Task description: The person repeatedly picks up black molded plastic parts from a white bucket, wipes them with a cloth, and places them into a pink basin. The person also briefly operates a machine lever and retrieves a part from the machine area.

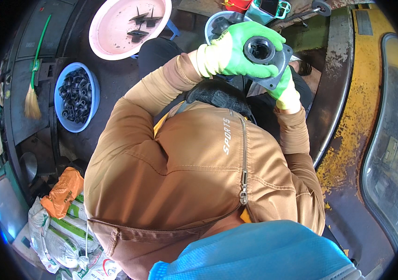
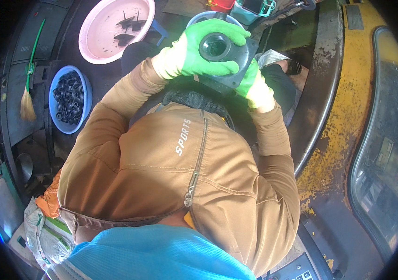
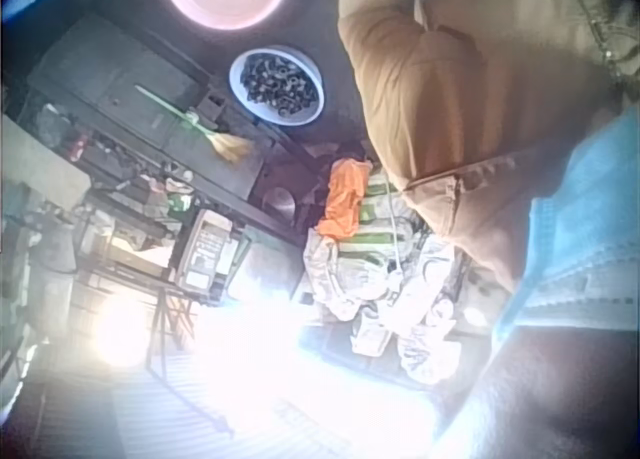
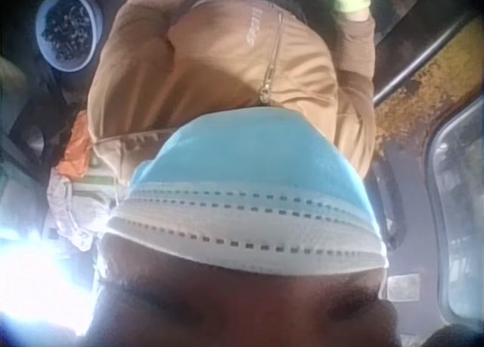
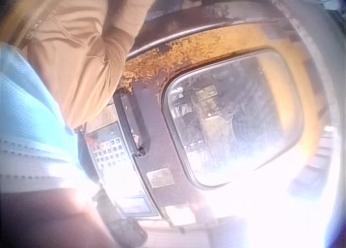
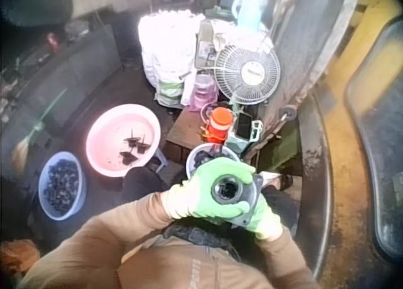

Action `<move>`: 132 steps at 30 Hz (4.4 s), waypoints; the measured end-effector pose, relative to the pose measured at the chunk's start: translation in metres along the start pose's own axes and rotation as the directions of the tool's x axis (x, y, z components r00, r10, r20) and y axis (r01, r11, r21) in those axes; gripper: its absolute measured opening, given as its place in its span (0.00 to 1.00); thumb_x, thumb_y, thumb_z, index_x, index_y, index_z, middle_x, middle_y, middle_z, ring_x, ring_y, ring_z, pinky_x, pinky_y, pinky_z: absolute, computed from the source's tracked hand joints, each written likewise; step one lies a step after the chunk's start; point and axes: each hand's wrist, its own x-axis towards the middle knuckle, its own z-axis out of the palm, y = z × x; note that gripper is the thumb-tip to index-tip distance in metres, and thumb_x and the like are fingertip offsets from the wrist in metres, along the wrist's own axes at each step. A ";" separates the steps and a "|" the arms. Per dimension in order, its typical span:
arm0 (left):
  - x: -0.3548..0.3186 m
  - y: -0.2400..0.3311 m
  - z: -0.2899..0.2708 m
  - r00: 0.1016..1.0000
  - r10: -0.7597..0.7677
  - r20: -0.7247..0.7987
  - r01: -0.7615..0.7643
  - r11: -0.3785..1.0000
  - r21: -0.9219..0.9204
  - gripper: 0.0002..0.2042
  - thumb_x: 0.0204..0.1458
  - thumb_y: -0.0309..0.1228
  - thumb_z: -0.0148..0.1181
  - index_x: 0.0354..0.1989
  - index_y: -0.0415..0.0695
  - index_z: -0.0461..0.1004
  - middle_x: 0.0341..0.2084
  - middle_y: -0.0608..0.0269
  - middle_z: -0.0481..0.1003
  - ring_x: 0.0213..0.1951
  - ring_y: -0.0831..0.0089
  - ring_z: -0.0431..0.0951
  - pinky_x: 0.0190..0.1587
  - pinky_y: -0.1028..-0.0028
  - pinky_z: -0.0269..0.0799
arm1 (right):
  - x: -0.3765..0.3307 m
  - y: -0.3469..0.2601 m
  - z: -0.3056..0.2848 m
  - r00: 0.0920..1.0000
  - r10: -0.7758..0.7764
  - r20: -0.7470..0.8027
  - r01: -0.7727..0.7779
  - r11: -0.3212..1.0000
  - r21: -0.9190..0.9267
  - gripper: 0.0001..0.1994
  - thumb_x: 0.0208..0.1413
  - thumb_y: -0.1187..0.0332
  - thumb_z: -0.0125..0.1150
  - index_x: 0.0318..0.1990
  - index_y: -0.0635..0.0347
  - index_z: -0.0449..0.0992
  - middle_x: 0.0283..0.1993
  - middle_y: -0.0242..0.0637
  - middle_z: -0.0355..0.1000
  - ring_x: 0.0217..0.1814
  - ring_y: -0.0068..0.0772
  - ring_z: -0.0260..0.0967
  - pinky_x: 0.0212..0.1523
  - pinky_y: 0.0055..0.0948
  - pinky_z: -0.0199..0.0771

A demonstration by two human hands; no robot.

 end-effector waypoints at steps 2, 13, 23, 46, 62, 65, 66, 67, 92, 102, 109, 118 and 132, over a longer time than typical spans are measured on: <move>0.002 -0.002 -0.001 1.000 0.018 0.025 -0.018 1.000 0.013 0.23 0.37 0.29 0.74 0.45 0.42 0.75 0.47 0.55 0.76 0.50 0.64 0.75 0.52 0.65 0.72 | -0.001 0.010 0.003 0.998 0.064 -0.021 -0.052 0.932 0.360 0.29 0.47 0.71 0.70 0.58 0.60 0.67 0.55 0.37 0.70 0.56 0.32 0.69 0.54 0.31 0.71; 0.002 -0.005 -0.010 0.904 0.029 0.427 0.042 0.987 -0.156 0.22 0.39 0.34 0.72 0.45 0.43 0.75 0.48 0.58 0.76 0.50 0.65 0.75 0.54 0.65 0.69 | -0.026 0.059 -0.031 0.959 0.075 0.273 -0.009 0.972 -0.236 0.28 0.50 0.71 0.68 0.60 0.56 0.67 0.60 0.37 0.67 0.62 0.32 0.64 0.61 0.31 0.65; 0.017 -0.009 -0.031 0.977 -0.178 0.115 0.073 0.792 0.606 0.37 0.32 0.43 0.73 0.57 0.48 0.71 0.61 0.55 0.65 0.66 0.52 0.56 0.62 0.54 0.52 | 0.005 0.060 -0.011 0.981 -0.034 -0.192 0.036 0.999 0.007 0.32 0.48 0.75 0.69 0.61 0.60 0.62 0.58 0.40 0.68 0.59 0.34 0.67 0.58 0.32 0.68; 0.007 -0.005 -0.011 0.973 -0.010 0.232 0.017 1.000 -0.026 0.20 0.38 0.30 0.70 0.43 0.41 0.76 0.48 0.55 0.75 0.52 0.62 0.74 0.55 0.63 0.70 | -0.001 0.036 -0.021 0.969 0.130 0.209 -0.131 0.991 -0.013 0.30 0.50 0.69 0.68 0.61 0.58 0.65 0.59 0.37 0.68 0.62 0.32 0.65 0.61 0.32 0.65; 0.006 -0.009 0.016 0.974 -0.081 -0.211 0.089 0.996 0.030 0.21 0.39 0.34 0.74 0.43 0.40 0.77 0.45 0.56 0.78 0.47 0.68 0.78 0.52 0.69 0.73 | 0.007 0.053 0.023 0.867 -0.237 -0.438 0.198 0.971 -0.133 0.18 0.57 0.67 0.60 0.53 0.62 0.69 0.49 0.37 0.72 0.50 0.32 0.71 0.51 0.32 0.72; 0.004 -0.002 0.022 0.971 -0.023 -0.237 0.048 0.994 0.103 0.21 0.39 0.33 0.74 0.42 0.41 0.77 0.45 0.55 0.77 0.47 0.65 0.78 0.51 0.68 0.74 | 0.011 0.043 0.014 0.899 -0.253 -0.358 0.172 0.955 -0.244 0.18 0.50 0.68 0.64 0.49 0.60 0.70 0.45 0.36 0.72 0.47 0.32 0.71 0.46 0.30 0.72; 0.004 0.000 0.021 0.972 -0.013 -0.236 0.042 0.992 0.118 0.21 0.39 0.32 0.73 0.42 0.41 0.77 0.46 0.54 0.77 0.47 0.63 0.78 0.50 0.66 0.74 | 0.011 0.038 0.010 0.929 -0.229 -0.290 0.160 0.957 -0.243 0.21 0.49 0.66 0.66 0.50 0.59 0.71 0.47 0.35 0.72 0.49 0.33 0.71 0.48 0.31 0.72; 0.005 0.002 0.018 0.975 -0.005 -0.223 0.034 0.991 0.129 0.21 0.38 0.32 0.74 0.42 0.41 0.77 0.46 0.54 0.77 0.47 0.63 0.78 0.50 0.66 0.74 | 0.012 0.033 0.005 0.954 -0.205 -0.218 0.150 0.958 -0.244 0.23 0.47 0.64 0.68 0.52 0.57 0.71 0.50 0.35 0.71 0.52 0.33 0.70 0.51 0.31 0.71; 0.035 -0.006 -0.018 0.703 0.077 0.707 0.307 0.863 -0.401 0.27 0.33 0.38 0.72 0.44 0.40 0.76 0.51 0.53 0.74 0.62 0.58 0.65 0.62 0.58 0.59 | -0.016 0.047 -0.002 0.987 0.008 0.158 -0.089 0.855 0.511 0.28 0.57 0.66 0.61 0.65 0.57 0.62 0.65 0.39 0.61 0.66 0.33 0.59 0.67 0.34 0.59; 0.012 0.000 0.019 0.990 -0.005 -0.139 0.027 0.986 0.163 0.26 0.35 0.30 0.75 0.46 0.42 0.74 0.52 0.55 0.73 0.56 0.65 0.71 0.57 0.65 0.68 | 0.014 0.038 0.018 0.885 -0.100 -0.454 0.163 0.981 0.102 0.18 0.52 0.71 0.64 0.51 0.61 0.69 0.47 0.35 0.72 0.47 0.29 0.71 0.48 0.29 0.72; 0.009 0.003 0.018 0.990 0.053 -0.131 -0.040 0.994 0.097 0.22 0.36 0.28 0.74 0.43 0.43 0.75 0.49 0.55 0.75 0.49 0.63 0.76 0.51 0.66 0.73 | 0.009 0.024 0.022 0.923 -0.141 -0.357 0.097 0.985 -0.141 0.16 0.60 0.67 0.53 0.54 0.59 0.66 0.50 0.32 0.68 0.53 0.26 0.67 0.51 0.24 0.69; 0.012 0.015 0.003 0.992 0.011 0.128 -0.003 0.998 -0.066 0.19 0.40 0.30 0.71 0.43 0.42 0.75 0.48 0.57 0.76 0.49 0.67 0.75 0.53 0.67 0.71 | -0.012 0.004 -0.007 0.994 -0.105 0.011 0.105 0.975 -0.194 0.26 0.48 0.67 0.67 0.56 0.55 0.68 0.53 0.37 0.70 0.57 0.32 0.67 0.55 0.31 0.69; 0.027 -0.007 0.011 0.721 0.260 0.642 0.196 0.812 -0.549 0.24 0.32 0.44 0.74 0.37 0.43 0.76 0.47 0.55 0.76 0.59 0.52 0.67 0.64 0.51 0.50 | -0.029 0.056 -0.002 0.970 -0.040 0.242 0.014 0.994 0.107 0.18 0.60 0.57 0.52 0.53 0.55 0.68 0.33 0.29 0.61 0.30 0.22 0.55 0.29 0.24 0.57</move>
